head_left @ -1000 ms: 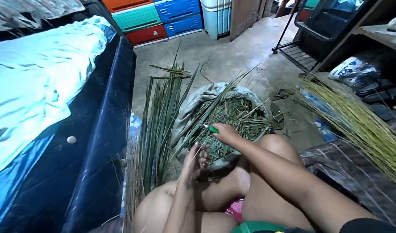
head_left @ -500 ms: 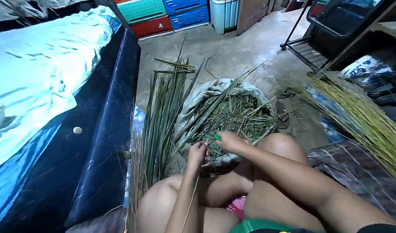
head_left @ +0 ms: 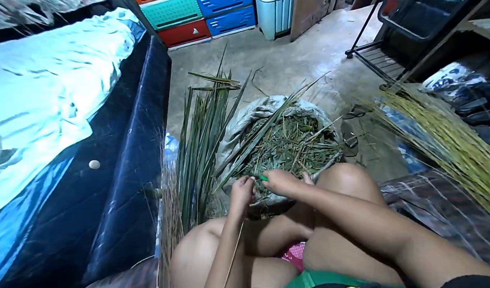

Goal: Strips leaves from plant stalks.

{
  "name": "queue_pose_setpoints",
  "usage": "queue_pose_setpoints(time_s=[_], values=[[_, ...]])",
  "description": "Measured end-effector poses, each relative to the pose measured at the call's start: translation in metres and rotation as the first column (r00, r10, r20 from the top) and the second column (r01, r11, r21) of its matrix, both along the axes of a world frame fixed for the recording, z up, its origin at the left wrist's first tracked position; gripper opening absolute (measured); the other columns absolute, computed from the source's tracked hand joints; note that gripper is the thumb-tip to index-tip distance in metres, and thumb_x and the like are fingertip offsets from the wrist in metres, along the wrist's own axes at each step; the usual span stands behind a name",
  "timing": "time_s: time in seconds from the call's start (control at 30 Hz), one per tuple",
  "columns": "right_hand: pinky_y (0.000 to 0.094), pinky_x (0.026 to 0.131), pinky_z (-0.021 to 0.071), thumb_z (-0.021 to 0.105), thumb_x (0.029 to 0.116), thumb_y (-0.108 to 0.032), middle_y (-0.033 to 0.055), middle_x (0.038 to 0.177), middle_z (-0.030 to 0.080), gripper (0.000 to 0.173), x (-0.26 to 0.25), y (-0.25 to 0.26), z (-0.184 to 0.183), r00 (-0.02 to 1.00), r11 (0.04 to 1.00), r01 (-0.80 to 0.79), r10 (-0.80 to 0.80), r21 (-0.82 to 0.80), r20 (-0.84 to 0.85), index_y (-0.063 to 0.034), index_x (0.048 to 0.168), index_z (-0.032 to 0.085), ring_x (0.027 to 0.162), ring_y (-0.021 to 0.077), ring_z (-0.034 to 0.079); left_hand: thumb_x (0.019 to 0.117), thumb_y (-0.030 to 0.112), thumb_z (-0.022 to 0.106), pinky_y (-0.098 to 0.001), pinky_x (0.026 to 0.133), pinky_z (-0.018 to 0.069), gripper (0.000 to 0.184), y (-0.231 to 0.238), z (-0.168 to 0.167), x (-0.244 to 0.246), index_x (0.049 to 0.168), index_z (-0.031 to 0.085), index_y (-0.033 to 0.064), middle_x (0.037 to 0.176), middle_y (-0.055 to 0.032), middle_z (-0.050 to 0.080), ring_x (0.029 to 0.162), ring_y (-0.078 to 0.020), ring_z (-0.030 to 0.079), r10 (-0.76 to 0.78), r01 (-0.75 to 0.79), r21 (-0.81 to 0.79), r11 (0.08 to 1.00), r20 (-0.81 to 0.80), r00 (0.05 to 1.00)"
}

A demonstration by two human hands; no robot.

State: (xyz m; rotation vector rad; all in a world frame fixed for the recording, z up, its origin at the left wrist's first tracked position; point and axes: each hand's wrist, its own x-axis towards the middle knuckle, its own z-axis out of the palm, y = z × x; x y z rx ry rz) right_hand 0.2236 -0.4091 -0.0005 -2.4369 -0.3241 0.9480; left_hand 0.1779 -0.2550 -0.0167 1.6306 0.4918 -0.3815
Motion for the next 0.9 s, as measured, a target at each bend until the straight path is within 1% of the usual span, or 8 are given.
queue_pose_setpoints(time_s=[0.2, 0.27, 0.37, 0.43, 0.57, 0.63, 0.8, 0.9], values=[[0.0629, 0.1, 0.0475, 0.044, 0.1103, -0.029, 0.0253, 0.132, 0.064, 0.04, 0.05, -0.027, -0.008, 0.968, 0.96, 0.248, -0.239, -0.133, 0.077, -0.0011, 0.134, 0.06, 0.125, 0.0419, 0.062, 0.1106, 0.013, 0.043, -0.0186, 0.039, 0.0361, 0.028, 0.001, 0.009, -0.002, 0.118, 0.064, -0.0032, 0.056, 0.0061, 0.04, 0.041, -0.0031, 0.037, 0.004, -0.015, -0.189, 0.982, -0.059, 0.998], [0.0618, 0.097, 0.0486, 0.044, 0.1097, -0.028, 0.0249, 0.126, 0.065, 0.038, 0.046, -0.024, 0.0, 0.975, 0.974, 0.215, -0.208, -0.075, 0.083, -0.001, 0.13, 0.062, 0.119, 0.0412, 0.064, 0.1108, 0.013, 0.041, -0.0183, 0.039, 0.0357, 0.029, 0.002, 0.01, -0.002, 0.117, 0.065, -0.0034, 0.056, 0.0065, 0.039, 0.04, -0.0028, 0.036, 0.02, -0.035, -0.223, 0.974, -0.065, 0.998], [0.063, 0.091, 0.0495, 0.047, 0.1082, -0.027, 0.0251, 0.116, 0.067, 0.034, 0.011, -0.007, 0.01, 0.998, 1.0, 0.03, -0.03, 0.009, 0.05, 0.0, 0.121, 0.064, 0.111, 0.0419, 0.065, 0.111, 0.013, 0.041, -0.018, 0.038, 0.0358, 0.028, 0.002, 0.008, -0.001, 0.115, 0.063, -0.0035, 0.055, 0.0061, 0.039, 0.04, -0.0027, 0.036, 0.053, -0.069, -0.245, 0.967, -0.069, 0.996], [0.0626, 0.092, 0.0494, 0.047, 0.1086, -0.026, 0.0245, 0.117, 0.067, 0.033, 0.002, -0.001, 0.014, 0.999, 0.999, -0.03, 0.031, -0.023, 0.037, -0.0006, 0.121, 0.063, 0.113, 0.0416, 0.065, 0.1111, 0.012, 0.04, -0.0172, 0.038, 0.0355, 0.027, 0.002, 0.009, -0.001, 0.113, 0.062, -0.0031, 0.055, 0.0061, 0.04, 0.04, -0.0021, 0.036, 0.054, -0.066, -0.247, 0.967, -0.056, 0.997], [0.0635, 0.1, 0.0474, 0.045, 0.1092, -0.026, 0.0257, 0.131, 0.064, 0.038, 0.039, -0.016, 0.005, 0.984, 0.974, 0.177, -0.171, -0.14, 0.054, 0.0002, 0.131, 0.062, 0.125, 0.0425, 0.061, 0.1109, 0.011, 0.039, -0.0172, 0.038, 0.0354, 0.03, 0.003, 0.009, -0.003, 0.117, 0.064, -0.0035, 0.054, 0.007, 0.039, 0.04, -0.0018, 0.036, 0.041, -0.051, -0.253, 0.966, -0.041, 0.998], [0.0626, 0.1, 0.0476, 0.045, 0.1097, -0.028, 0.0243, 0.13, 0.065, 0.038, 0.05, -0.02, 0.008, 0.972, 0.963, 0.234, -0.226, -0.136, 0.07, -0.0016, 0.132, 0.063, 0.125, 0.0412, 0.062, 0.1113, 0.012, 0.039, -0.017, 0.038, 0.0353, 0.031, 0.004, 0.009, -0.005, 0.117, 0.065, -0.0036, 0.054, 0.0074, 0.038, 0.039, -0.0014, 0.036, 0.045, -0.053, -0.274, 0.96, -0.036, 0.998], [0.0634, 0.093, 0.0489, 0.048, 0.1081, -0.027, 0.024, 0.12, 0.067, 0.034, 0.012, 0.005, 0.019, 0.998, 1.0, -0.021, 0.022, -0.007, 0.064, -0.0017, 0.123, 0.064, 0.116, 0.0418, 0.064, 0.1115, 0.012, 0.036, -0.0149, 0.037, 0.0329, 0.03, 0.008, 0.007, -0.004, 0.115, 0.062, -0.0037, 0.054, 0.008, 0.038, 0.039, 0.0001, 0.035, 0.114, -0.123, -0.353, 0.927, -0.046, 0.992], [0.0645, 0.096, 0.0485, 0.048, 0.108, -0.025, 0.0253, 0.127, 0.066, 0.035, 0.019, 0.001, 0.013, 0.997, 0.997, 0.042, -0.038, -0.071, 0.067, -0.001, 0.128, 0.063, 0.121, 0.0437, 0.063, 0.1112, 0.011, 0.037, -0.0149, 0.036, 0.0331, 0.03, 0.007, 0.01, -0.005, 0.113, 0.063, -0.0032, 0.053, 0.0081, 0.038, 0.038, 0.0006, 0.035, 0.128, -0.134, -0.349, 0.928, -0.04, 0.991]])
